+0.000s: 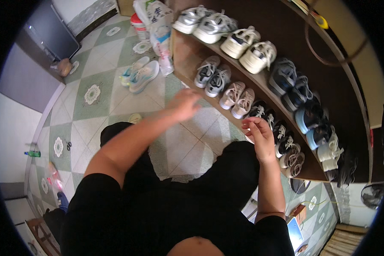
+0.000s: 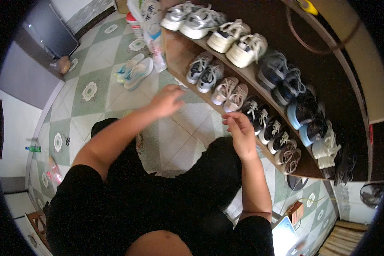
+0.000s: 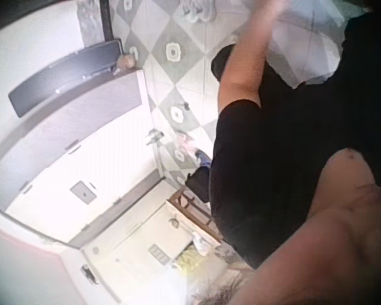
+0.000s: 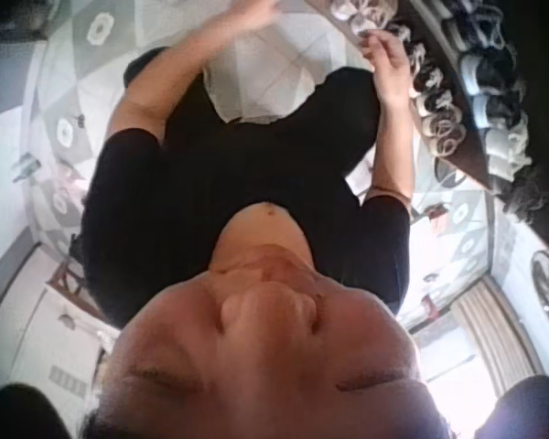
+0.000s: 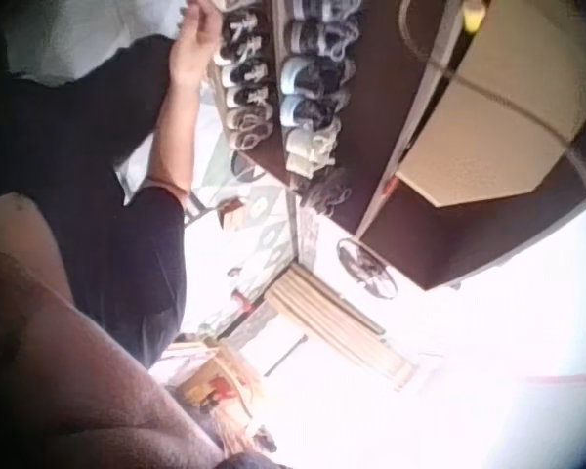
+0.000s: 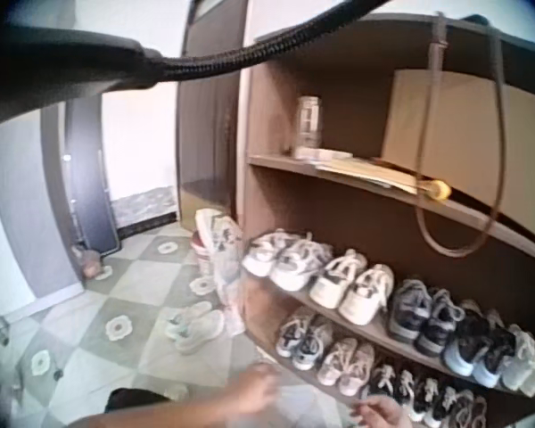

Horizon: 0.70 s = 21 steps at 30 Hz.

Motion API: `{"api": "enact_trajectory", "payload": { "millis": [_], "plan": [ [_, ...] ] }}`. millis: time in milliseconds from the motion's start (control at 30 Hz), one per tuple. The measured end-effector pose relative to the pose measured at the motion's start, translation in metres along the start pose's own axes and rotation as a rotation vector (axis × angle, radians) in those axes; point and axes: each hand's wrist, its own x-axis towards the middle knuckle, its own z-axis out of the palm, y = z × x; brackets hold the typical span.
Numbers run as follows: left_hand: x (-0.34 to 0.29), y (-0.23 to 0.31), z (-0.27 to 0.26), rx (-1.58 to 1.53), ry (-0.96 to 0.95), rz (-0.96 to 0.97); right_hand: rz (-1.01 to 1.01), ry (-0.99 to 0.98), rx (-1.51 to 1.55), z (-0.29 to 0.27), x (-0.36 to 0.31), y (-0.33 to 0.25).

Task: The person sits on the floor and ties the laces of a single pink sneaker placed on a blue board. After finishing the laces, the person picks up various pairs of shoes from the floor and arranges them on a nearby wooden shoe rack.

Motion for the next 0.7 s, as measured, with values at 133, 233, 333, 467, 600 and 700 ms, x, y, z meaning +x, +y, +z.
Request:
{"api": "enact_trajectory", "payload": {
  "millis": [133,233,333,467,600,700],
  "plan": [
    [-0.010,-0.148,-0.047,0.013,-0.089,-0.360,0.003,-0.273,-0.070,0.071,0.025,-0.036],
    [-0.031,-0.249,-0.046,0.104,-0.187,-0.535,0.127,-0.375,-0.059,0.121,0.047,-0.032],
    [-0.046,-0.307,-0.033,0.172,-0.306,-0.721,0.285,-0.528,-0.035,0.174,0.090,0.004],
    [-0.034,-0.340,-0.019,0.107,-0.262,-0.729,0.375,-0.674,-0.170,0.228,0.141,0.099],
    [-0.029,-0.396,0.013,0.253,-0.262,-0.739,0.508,-0.744,-0.072,0.262,0.167,0.155],
    [-0.020,-0.436,0.029,0.504,-0.358,-0.745,0.636,-0.725,-0.166,0.259,0.171,0.192]
  ]
}}
